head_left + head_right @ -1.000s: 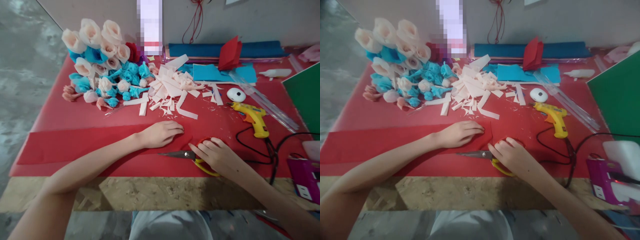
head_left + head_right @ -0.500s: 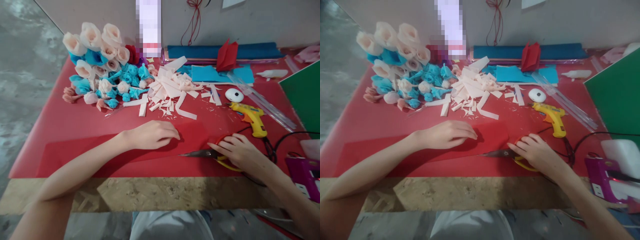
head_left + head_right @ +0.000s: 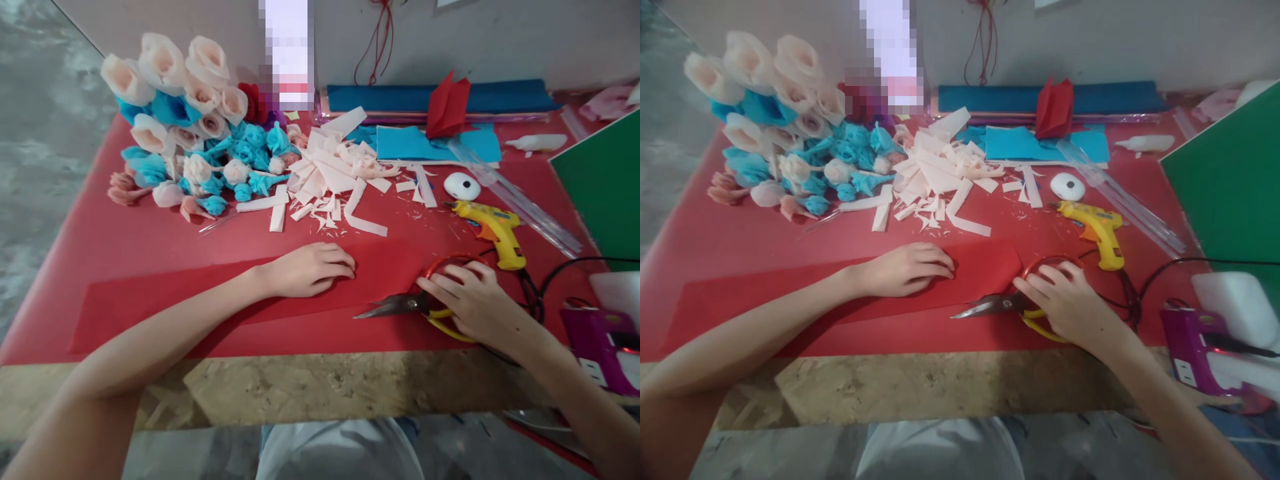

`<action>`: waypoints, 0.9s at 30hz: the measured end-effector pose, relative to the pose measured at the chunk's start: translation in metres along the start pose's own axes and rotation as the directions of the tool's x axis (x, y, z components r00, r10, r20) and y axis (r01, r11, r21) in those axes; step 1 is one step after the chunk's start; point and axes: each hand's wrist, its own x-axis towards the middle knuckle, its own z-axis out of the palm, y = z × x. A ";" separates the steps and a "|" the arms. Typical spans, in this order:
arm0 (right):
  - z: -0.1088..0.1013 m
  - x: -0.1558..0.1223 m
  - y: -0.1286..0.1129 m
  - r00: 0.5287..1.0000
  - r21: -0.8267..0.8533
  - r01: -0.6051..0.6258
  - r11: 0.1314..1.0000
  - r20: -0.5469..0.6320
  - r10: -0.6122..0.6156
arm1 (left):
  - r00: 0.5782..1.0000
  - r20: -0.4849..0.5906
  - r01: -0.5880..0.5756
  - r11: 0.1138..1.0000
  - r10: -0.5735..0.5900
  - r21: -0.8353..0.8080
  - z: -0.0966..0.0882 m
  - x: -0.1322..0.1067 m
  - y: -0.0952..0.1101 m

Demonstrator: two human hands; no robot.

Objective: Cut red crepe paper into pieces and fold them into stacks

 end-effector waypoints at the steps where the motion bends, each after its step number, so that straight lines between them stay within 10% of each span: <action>1: 0.001 0.003 -0.002 1.000 0.002 0.003 1.000 -0.006 -0.003 | 1.000 -0.001 0.001 1.000 -0.001 0.003 0.000 0.000 0.000; 27: -0.007 0.011 -0.015 0.994 -0.057 0.091 0.994 -0.060 -0.095 | 1.000 0.019 0.011 1.000 -0.011 -0.003 -0.002 0.002 0.000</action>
